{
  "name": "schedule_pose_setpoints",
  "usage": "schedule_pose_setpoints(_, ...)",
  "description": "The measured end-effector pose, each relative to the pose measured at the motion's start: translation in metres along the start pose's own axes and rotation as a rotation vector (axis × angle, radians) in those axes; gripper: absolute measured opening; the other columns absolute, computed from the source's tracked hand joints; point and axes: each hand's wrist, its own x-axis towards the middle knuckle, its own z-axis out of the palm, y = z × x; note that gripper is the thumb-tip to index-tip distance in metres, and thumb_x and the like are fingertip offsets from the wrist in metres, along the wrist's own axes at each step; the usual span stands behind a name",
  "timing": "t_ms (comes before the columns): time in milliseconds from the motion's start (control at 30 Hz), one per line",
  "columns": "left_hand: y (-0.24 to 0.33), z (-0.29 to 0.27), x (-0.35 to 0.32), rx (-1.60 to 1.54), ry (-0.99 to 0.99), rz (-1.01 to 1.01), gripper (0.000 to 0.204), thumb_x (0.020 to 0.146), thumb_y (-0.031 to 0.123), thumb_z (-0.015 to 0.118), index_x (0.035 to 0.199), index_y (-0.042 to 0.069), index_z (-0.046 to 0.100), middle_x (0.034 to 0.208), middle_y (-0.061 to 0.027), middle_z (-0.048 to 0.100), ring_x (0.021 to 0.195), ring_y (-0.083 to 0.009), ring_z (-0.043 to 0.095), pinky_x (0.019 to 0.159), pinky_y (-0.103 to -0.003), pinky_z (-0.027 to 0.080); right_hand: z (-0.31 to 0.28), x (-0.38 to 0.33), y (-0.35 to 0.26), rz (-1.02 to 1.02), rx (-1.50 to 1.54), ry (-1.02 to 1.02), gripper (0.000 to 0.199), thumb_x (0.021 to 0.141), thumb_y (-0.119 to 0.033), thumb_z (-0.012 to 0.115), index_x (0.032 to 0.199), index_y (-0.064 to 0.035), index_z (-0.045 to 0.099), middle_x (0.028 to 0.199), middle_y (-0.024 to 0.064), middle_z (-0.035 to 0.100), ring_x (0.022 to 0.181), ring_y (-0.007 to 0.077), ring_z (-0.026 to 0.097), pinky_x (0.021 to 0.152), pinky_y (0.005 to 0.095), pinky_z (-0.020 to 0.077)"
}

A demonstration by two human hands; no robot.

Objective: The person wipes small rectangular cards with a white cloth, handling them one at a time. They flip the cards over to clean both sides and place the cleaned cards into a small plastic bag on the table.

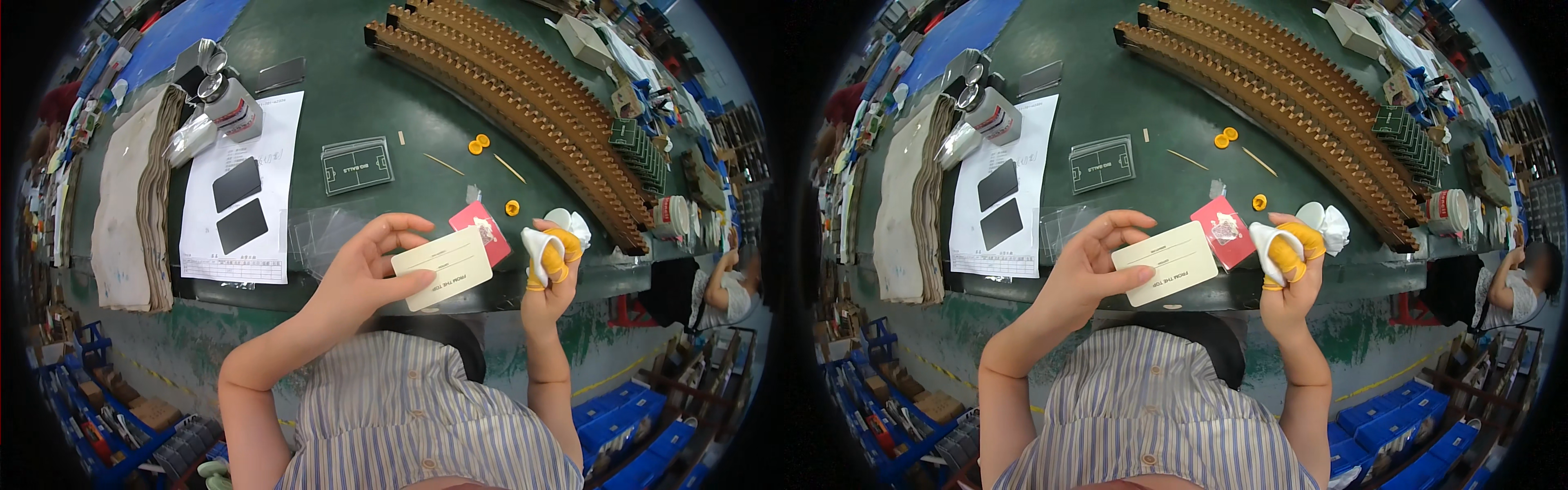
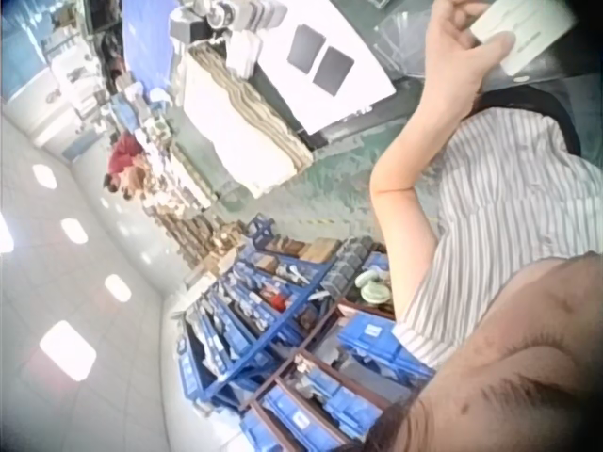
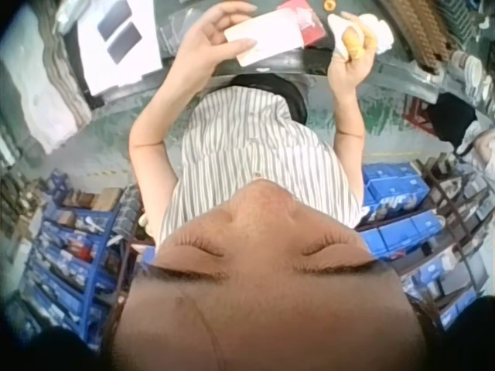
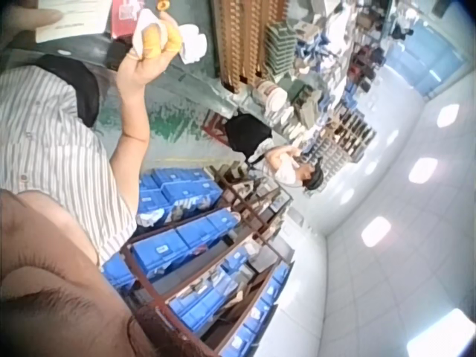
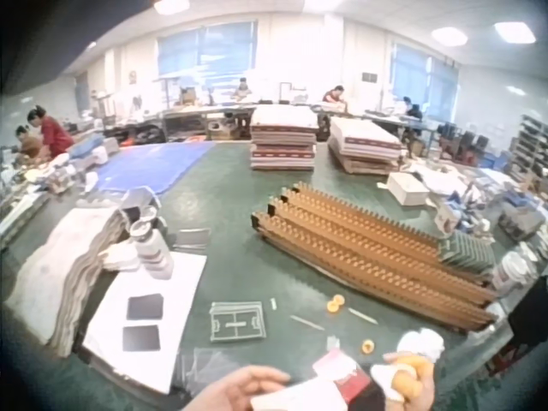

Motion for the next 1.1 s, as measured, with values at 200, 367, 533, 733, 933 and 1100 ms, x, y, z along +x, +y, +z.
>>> schedule_pose_setpoints(200,-0.009,0.001,0.006,-0.081,0.03,-0.014,0.047,0.078,-0.003,0.066,0.12,0.001,0.046,0.093,-0.0022,0.055,0.091,-0.0104,0.057,0.077,-0.023,0.048,-0.001,-0.014,0.011,0.232,0.347,0.002,0.027,0.09,0.001,0.047,0.116,0.0015,0.053,0.11,0.0124,0.054,0.091,0.0196,0.057,0.086,0.0301,0.0442)
schedule_pose_setpoints(367,-0.013,0.004,0.014,0.029,0.041,0.13,0.048,0.078,-0.002,0.067,0.121,0.001,0.045,0.089,-0.0011,0.053,0.088,-0.0099,0.057,0.075,-0.023,0.047,-0.006,-0.015,0.018,0.271,0.416,-0.049,0.028,0.092,-0.003,0.046,0.119,0.0036,0.047,0.106,0.0113,0.054,0.088,0.0165,0.057,0.081,0.0283,0.0454)
schedule_pose_setpoints(533,-0.005,0.0,0.024,0.124,0.072,0.211,0.052,0.077,-0.002,0.068,0.123,0.001,0.043,0.087,-0.0016,0.051,0.086,-0.0109,0.058,0.072,-0.023,0.047,-0.008,-0.017,0.016,0.293,0.4,-0.052,0.026,0.092,-0.004,0.045,0.117,0.0023,0.048,0.106,0.0109,0.054,0.086,0.0149,0.056,0.078,0.0268,0.0451)
schedule_pose_setpoints(733,0.008,-0.005,0.026,0.14,0.093,0.229,0.057,0.076,-0.002,0.068,0.125,0.001,0.04,0.088,-0.0024,0.052,0.084,-0.0116,0.058,0.07,-0.023,0.048,-0.008,-0.018,0.012,0.378,0.503,-0.033,0.027,0.093,-0.005,0.044,0.119,0.0016,0.048,0.105,0.0102,0.055,0.084,0.0144,0.056,0.076,0.026,0.045)
schedule_pose_setpoints(933,0.011,-0.005,0.023,0.272,0.114,0.417,0.059,0.074,-0.004,0.069,0.125,0.0,0.039,0.088,-0.0056,0.057,0.088,-0.0167,0.062,0.073,-0.025,0.051,-0.007,-0.016,0.008,0.547,0.734,-0.074,0.033,0.092,-0.007,0.045,0.125,-0.0002,0.045,0.102,0.0097,0.056,0.072,0.0108,0.051,0.066,0.023,0.0415)
schedule_pose_setpoints(1100,0.004,-0.014,0.014,1.038,0.024,1.121,0.065,0.069,-0.013,0.063,0.125,0.006,0.037,0.091,-0.0084,0.067,0.097,-0.0274,0.064,0.09,-0.042,0.049,-0.005,-0.005,-0.001,0.741,1.023,-0.103,0.042,0.094,-0.014,0.046,0.133,-0.0028,0.037,0.097,0.0073,0.056,0.058,0.0046,0.032,0.052,0.0194,0.0259)
